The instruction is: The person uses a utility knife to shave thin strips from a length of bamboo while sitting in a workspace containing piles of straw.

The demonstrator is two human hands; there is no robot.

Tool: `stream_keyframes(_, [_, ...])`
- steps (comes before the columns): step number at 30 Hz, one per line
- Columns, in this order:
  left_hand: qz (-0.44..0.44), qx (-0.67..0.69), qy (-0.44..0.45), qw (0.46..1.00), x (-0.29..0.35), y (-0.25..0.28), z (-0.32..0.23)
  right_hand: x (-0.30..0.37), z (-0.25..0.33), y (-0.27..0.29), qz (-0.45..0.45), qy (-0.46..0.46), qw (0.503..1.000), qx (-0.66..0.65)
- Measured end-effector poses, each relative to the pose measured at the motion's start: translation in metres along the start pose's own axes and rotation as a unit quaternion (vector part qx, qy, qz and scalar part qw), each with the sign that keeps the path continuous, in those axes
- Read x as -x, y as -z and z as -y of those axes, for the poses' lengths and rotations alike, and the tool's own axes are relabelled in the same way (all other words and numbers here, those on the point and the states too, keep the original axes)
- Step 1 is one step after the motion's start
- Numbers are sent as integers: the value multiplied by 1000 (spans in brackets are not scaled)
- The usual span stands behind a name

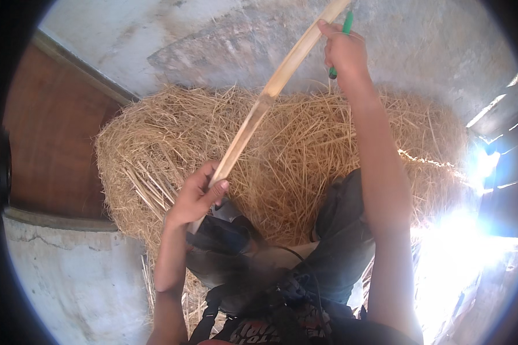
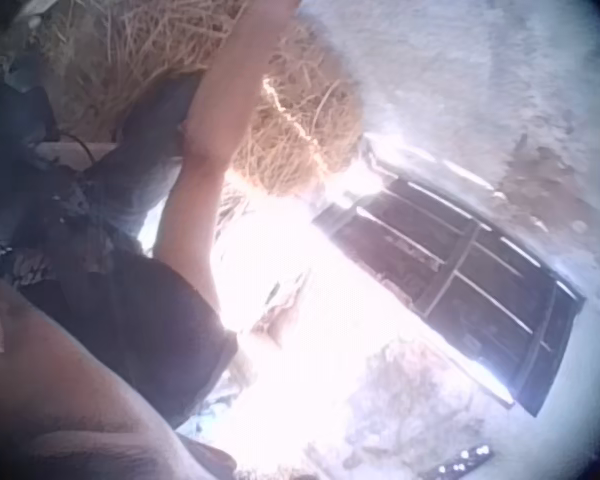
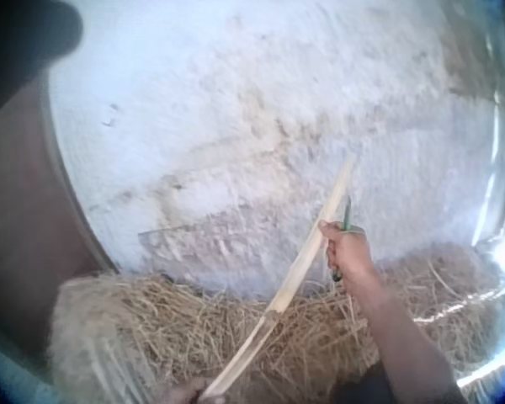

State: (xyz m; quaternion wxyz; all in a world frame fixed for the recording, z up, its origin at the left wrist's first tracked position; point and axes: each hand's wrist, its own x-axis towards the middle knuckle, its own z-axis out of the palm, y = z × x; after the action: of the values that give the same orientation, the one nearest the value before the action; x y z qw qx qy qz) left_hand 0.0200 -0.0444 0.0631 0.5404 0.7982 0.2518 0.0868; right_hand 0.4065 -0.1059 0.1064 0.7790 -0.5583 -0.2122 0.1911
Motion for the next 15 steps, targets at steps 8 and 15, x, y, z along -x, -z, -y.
stream_keyframes(8, [14, 288, 37, 957, -3, -47, 74, 27, -32, -39, 146, 6, 928, 344])
stream_keyframes(15, [-100, 333, 32, 937, -5, -56, 82, 114, -94, -92, 427, 80, 712, 551])
